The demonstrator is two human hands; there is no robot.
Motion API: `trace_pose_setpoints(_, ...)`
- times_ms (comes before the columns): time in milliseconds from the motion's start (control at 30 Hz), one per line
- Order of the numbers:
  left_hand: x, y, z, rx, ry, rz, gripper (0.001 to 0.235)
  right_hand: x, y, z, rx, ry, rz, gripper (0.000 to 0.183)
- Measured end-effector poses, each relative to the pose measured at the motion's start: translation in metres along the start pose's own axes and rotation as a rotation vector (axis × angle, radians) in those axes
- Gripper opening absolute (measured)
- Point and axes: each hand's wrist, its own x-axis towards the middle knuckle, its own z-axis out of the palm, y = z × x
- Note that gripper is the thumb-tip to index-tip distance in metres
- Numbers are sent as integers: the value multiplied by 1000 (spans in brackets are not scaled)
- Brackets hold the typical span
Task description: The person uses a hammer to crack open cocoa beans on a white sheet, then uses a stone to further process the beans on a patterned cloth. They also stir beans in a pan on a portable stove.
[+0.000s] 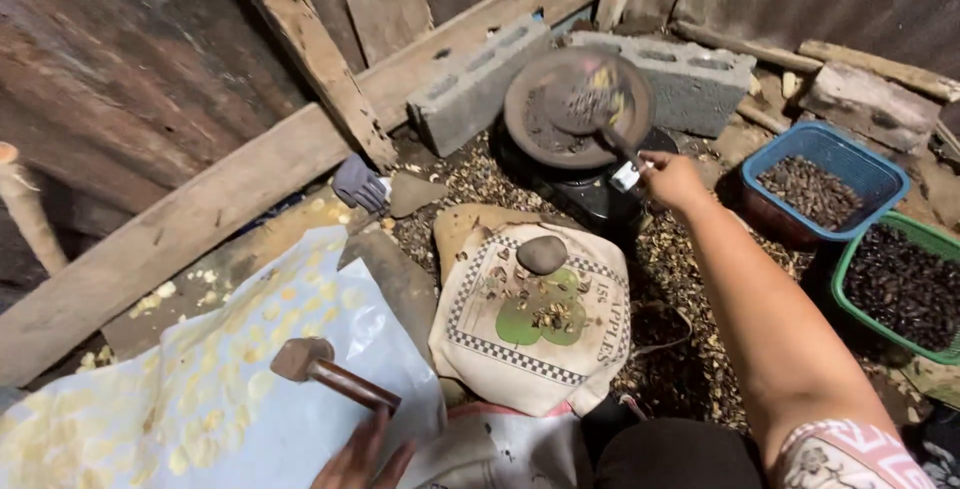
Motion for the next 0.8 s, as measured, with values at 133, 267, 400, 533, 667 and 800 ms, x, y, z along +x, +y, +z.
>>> trace_pose_setpoints(133, 101, -20, -47, 165, -1105, 765, 50, -49, -68, -15, -655, 195, -141, 53)
trace_pose_setpoints(267, -180, -34, 104, 1851, 135, 1773, 28, -68, -107, -33, -888, 113, 56, 63)
trace_pose_setpoints(400, -111, -46, 40, 1921, 287, 1752, 25, -51, -105, -40, -842, -66, 143, 30)
trace_pose_setpoints(533, -40, -50, -37, 2306, 88, 1241, 35, -56, -101, -28, -373, -83, 150, 26)
trace_pose_setpoints(667, -128, -18, 33, 2323, -20, 999, 44, -56, -77, 11, 50, -11, 202, 19)
trace_pose_setpoints(800, -169, 8, 76, 2466, -14, 378, 48, -47, -57, 27, 350, -32, 222, 6)
